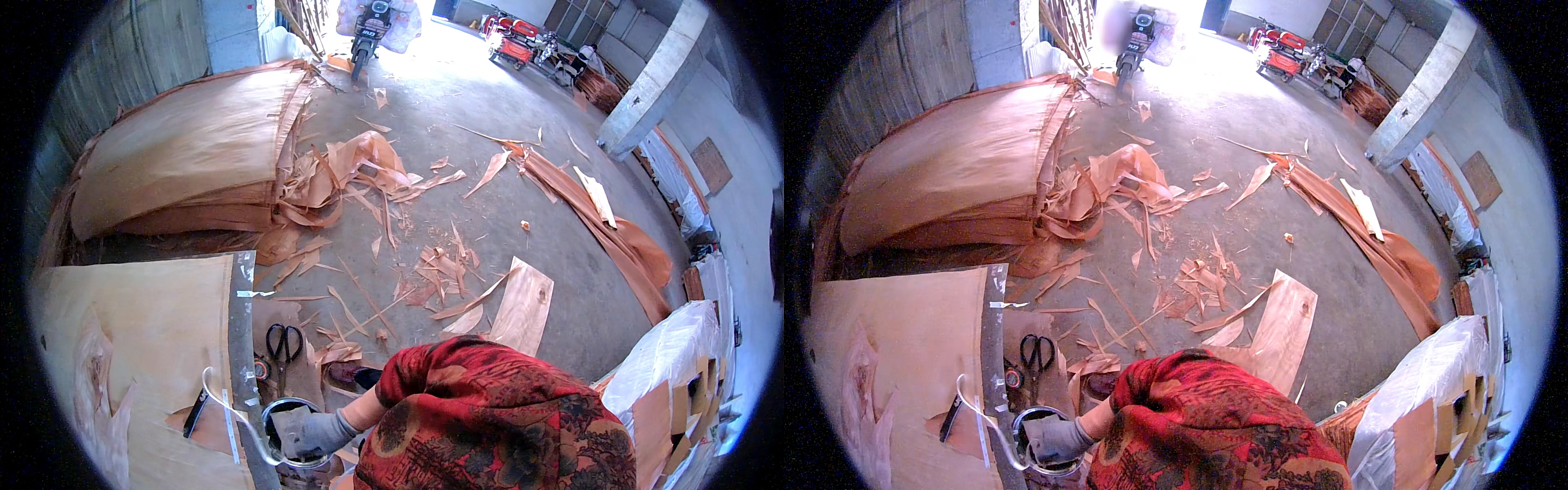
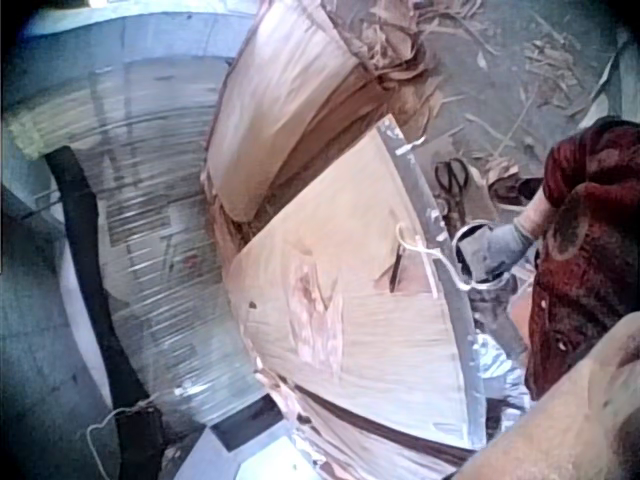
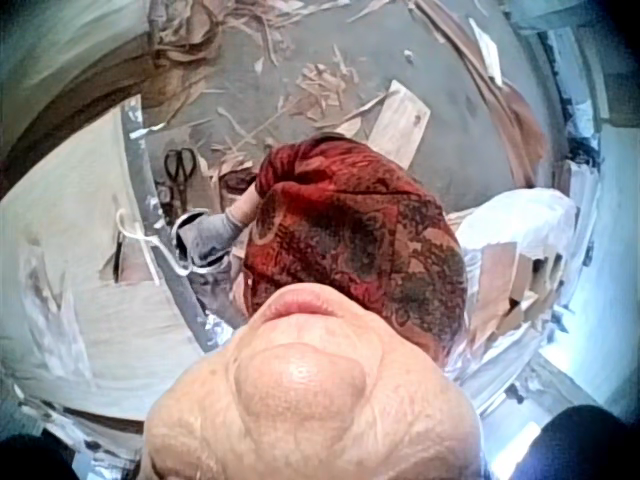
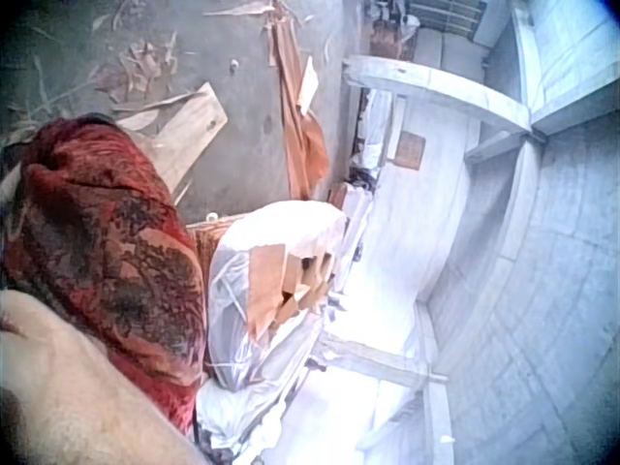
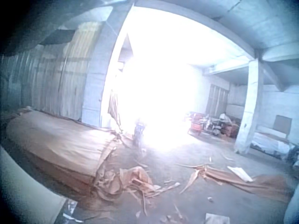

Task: The person applies thin sheets of wood veneer to a large curved surface, smoothing them down and trimming the edges with a utility knife. They use small pieces of tape to secure the veneer in place and occasionally adjust the position of the sheets to ensure proper alignment.

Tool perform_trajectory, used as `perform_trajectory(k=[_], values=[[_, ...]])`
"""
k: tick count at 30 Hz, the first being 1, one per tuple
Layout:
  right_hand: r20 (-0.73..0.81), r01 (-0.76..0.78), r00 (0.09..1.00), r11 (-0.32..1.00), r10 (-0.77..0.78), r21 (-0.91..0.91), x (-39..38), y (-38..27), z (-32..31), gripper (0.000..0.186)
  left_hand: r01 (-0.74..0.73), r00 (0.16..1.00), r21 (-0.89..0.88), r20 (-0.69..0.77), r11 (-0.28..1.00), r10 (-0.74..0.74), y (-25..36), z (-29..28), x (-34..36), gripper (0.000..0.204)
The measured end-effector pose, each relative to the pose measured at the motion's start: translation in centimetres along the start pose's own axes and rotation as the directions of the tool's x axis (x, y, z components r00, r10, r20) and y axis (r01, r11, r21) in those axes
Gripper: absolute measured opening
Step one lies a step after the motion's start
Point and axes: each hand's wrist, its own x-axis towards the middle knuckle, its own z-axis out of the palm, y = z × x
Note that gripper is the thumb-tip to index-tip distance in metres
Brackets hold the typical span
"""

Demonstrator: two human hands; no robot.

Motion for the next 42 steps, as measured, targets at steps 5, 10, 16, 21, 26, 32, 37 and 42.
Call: perform_trajectory(k=[5,10,16,21,26,32,37,42], values=[[-0.016,0.186,0.982,0.963,-0.187,0.193,-0.8,1.0,1.8,0.018,0.025,1.0,-0.097,-0.001,0.995,-0.025,-2.0,-0.8,-1.8,0.016],[-0.034,0.394,0.918,0.899,-0.395,0.192,-0.7,1.6,2.4,0.024,-0.006,0.999,-0.355,0.039,0.935,0.021,-5.6,-3.6,-6.2,0.018],[0.061,0.278,0.959,0.96,-0.277,-0.023,-0.2,-0.3,0.8,0.025,0.444,0.877,-0.892,0.415,0.079,-0.242,-4.7,-4.4,-6.3,0.02],[0.389,0.334,0.89,0.922,-0.24,-0.197,-0.6,2.2,1.5,0.027,0.466,0.874,-0.825,0.373,0.319,-0.313,-5.2,-4.9,-6.4,0.016],[0.03,-0.124,0.987,0.873,0.157,-0.472,0.3,14.3,-3.7,0.027,0.456,0.819,-0.739,0.131,0.496,-0.558,-8.3,-3.5,-2.8,0.016],[0.413,0.051,0.895,0.882,0.168,-0.469,-1.4,8.5,0.0,0.057,0.557,0.742,-0.608,0.06,0.565,-0.668,-14.9,0.6,2.2,0.021],[0.411,0.052,0.91,0.973,0.047,-0.226,-2.0,4.7,9.4,0.061,0.599,0.784,-0.035,-0.178,0.8,-0.595,-15.2,1.9,3.6,0.026],[0.507,0.073,0.857,0.951,0.094,-0.299,-1.6,5.4,12.4,0.066,0.691,0.686,-0.243,-0.073,0.681,-0.723,-15.5,2.1,2.9,0.029]])
